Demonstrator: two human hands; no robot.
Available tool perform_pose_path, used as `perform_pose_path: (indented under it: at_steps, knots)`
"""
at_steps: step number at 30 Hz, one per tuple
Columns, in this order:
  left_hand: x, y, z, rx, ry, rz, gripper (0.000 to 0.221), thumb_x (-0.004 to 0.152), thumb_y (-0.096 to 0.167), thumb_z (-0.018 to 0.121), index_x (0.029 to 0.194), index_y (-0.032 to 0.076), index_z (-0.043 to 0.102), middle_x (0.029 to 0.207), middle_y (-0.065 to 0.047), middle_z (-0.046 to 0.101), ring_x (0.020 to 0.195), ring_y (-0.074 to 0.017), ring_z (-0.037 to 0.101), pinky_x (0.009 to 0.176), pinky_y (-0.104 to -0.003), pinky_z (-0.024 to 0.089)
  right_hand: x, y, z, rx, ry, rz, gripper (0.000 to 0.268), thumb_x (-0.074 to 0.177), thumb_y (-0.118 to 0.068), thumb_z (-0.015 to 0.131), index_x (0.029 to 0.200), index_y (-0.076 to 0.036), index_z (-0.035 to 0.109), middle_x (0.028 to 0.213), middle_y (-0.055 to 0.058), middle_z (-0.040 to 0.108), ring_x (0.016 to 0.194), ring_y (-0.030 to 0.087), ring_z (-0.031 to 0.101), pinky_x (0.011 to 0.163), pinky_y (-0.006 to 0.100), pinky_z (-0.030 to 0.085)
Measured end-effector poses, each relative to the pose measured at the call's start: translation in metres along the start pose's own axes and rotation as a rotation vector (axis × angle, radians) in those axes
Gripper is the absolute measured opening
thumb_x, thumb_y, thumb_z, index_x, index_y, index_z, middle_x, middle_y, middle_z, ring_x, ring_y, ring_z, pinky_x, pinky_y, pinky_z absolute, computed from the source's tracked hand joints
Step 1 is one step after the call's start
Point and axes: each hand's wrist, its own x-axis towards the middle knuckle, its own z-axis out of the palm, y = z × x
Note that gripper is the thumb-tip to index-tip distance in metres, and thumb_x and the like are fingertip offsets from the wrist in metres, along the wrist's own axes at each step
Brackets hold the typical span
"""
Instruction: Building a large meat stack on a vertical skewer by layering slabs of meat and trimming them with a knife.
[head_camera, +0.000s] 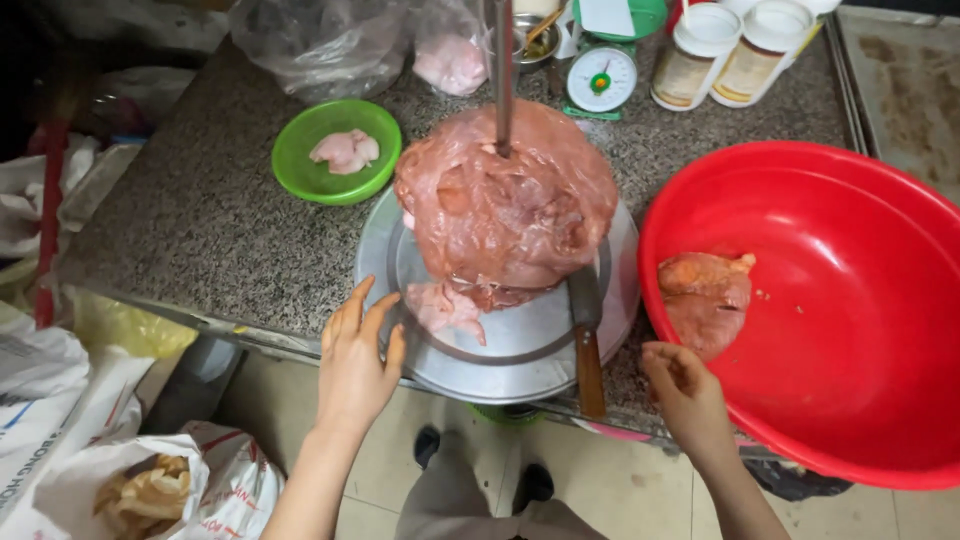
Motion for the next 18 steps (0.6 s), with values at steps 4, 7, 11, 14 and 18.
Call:
perform_pose_path:
  at_steps: [4,7,11,14,18]
  knots:
    - [0.021,-0.035,0.009,-0.019,0.034,-0.013,0.041,0.095,0.021,0.061,0.134,0.011,0.068,0.155,-0.017,0.053,0.127,-0.04,0.058,0.117,-0.053,0.038,0.003,0.005,-0.008,-0.011,0.068,0.012,0.024,0.103,-0.019,0.067,0.122,-0.008,0.076,0.087,0.008,0.07,0.068,0.014,0.058,0.058,0.029,0.047]
    - [0.046,-0.068,0.019,-0.031,0.009,-0.015,0.04,0.094,0.022,0.061,0.132,0.011,0.069,0.152,-0.016,0.055,0.126,-0.0394,0.06,0.115,-0.053,0.038,0.004,0.017,-0.017,-0.046,0.146,-0.025,0.02,0.106,-0.016,0.066,0.121,-0.008,0.076,0.091,0.005,0.07,0.07,0.013,0.055,0.063,0.028,0.044]
    - [0.086,-0.12,0.039,-0.029,-0.056,0.032,0.039,0.091,0.024,0.064,0.128,0.013,0.071,0.147,-0.014,0.062,0.128,-0.0366,0.062,0.111,-0.054,0.041,-0.008,0.007,-0.011,-0.126,0.335,0.034,0.025,0.111,-0.027,0.066,0.127,-0.009,0.075,0.079,0.012,0.066,0.072,0.017,0.059,0.068,0.029,0.044]
    - [0.11,-0.156,0.05,-0.118,-0.116,0.072,0.036,0.092,0.02,0.063,0.126,0.013,0.073,0.138,-0.011,0.068,0.117,-0.0402,0.065,0.102,-0.059,0.044,-0.015,0.007,0.01,-0.112,0.417,0.052,0.025,0.116,-0.031,0.065,0.125,-0.009,0.072,0.088,0.007,0.067,0.073,0.017,0.063,0.072,0.028,0.048]
    - [0.109,-0.19,0.109,-0.149,-0.366,0.075,0.031,0.096,0.021,0.064,0.124,0.012,0.075,0.114,-0.013,0.076,0.091,-0.037,0.075,0.079,-0.052,0.056,-0.028,0.005,0.054,-0.036,0.51,0.023,0.016,0.116,-0.018,0.063,0.125,-0.005,0.069,0.111,0.009,0.072,0.093,0.014,0.064,0.08,0.028,0.054]
